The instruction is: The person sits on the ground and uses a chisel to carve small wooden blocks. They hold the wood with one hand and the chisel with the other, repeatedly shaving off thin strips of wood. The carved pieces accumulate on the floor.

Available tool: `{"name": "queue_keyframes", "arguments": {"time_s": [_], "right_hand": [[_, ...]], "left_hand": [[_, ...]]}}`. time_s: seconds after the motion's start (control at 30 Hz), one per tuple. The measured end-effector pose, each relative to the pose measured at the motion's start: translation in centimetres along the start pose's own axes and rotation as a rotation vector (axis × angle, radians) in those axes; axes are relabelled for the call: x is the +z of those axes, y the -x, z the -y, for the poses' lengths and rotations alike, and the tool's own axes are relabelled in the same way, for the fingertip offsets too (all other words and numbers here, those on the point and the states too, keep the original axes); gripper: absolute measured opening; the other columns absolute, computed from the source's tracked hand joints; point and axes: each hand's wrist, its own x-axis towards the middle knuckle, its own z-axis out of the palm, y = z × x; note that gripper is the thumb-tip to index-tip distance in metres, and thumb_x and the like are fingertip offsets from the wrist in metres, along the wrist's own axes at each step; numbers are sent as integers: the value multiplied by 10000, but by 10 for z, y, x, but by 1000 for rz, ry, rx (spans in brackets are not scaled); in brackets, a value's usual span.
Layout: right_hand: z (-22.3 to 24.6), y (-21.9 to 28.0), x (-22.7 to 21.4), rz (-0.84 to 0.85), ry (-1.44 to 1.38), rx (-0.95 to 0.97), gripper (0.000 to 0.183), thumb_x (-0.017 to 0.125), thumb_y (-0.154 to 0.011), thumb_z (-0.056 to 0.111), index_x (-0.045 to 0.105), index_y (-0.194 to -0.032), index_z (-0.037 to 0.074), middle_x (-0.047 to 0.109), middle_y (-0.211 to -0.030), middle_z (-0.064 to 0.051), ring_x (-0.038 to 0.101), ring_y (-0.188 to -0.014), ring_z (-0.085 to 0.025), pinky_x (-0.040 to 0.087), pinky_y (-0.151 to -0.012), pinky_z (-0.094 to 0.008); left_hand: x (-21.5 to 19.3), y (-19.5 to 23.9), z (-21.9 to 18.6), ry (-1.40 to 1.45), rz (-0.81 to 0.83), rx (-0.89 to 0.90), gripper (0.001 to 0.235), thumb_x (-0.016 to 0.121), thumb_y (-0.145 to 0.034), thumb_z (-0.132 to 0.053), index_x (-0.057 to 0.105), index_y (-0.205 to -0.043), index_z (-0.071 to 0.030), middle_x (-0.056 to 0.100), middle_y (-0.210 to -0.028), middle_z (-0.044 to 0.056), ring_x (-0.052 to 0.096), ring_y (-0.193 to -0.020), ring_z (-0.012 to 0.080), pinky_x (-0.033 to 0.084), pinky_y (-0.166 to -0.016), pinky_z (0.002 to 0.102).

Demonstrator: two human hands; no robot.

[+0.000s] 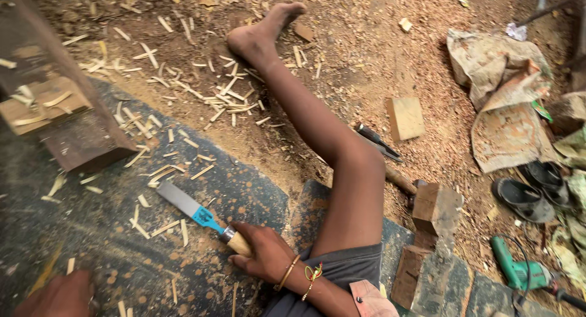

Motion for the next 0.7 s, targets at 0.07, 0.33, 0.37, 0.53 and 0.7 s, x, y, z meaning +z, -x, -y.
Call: {"name": "queue_keyframes", "arguments": {"time_s": [0.07, 0.33, 0.37, 0.53, 0.7], "right_hand": [[0, -2, 2, 6, 7, 17, 681, 789, -787, 239, 576, -1406, 52, 730, -1076, -234, 726, -926, -386, 561, -821, -430], [-3, -11, 16, 29, 85, 140, 735, 848, -764, 245, 535, -1397, 41, 767, -1027, -207, 772, -838, -232, 603, -761, -366], [-1, -11, 14, 41, 126, 163, 738, 849, -763, 245, 538, -1402, 45, 769, -996, -207, 765, -809, -228, 599, -752, -361], [7, -9, 12, 33, 138, 210, 737, 842, -763, 229, 545, -1415, 56, 769, -920, -180, 700, -748, -193, 581, -722, -357], [1, -12, 15, 25, 133, 196, 725, 832, -762, 214, 550, -1409, 46, 772, -887, -164, 662, -702, -164, 577, -689, -340]], "left_hand": [[-20, 4, -16, 108, -44, 76, 228, 787, -834, -176, 685, -1023, -102, 735, -940, 102, 721, -929, 291, 585, -852, 429], [-100, 41, -81, 664, -415, 409, 361, 673, -822, -6, 640, -1166, -113, 737, -838, 132, 743, -748, 261, 578, -671, 410], [-107, 35, -81, 646, -494, 359, 331, 645, -854, 6, 660, -1165, -105, 727, -845, 138, 746, -752, 258, 575, -669, 405], [-131, -21, -86, 1013, -881, 500, 230, 725, -828, -19, 694, -1054, 11, 754, -799, 111, 737, -694, 171, 582, -659, 309], [-122, -37, -95, 1276, -909, 565, 249, 706, -828, 0, 677, -1075, 5, 759, -829, 80, 743, -721, 108, 587, -642, 267]]}}
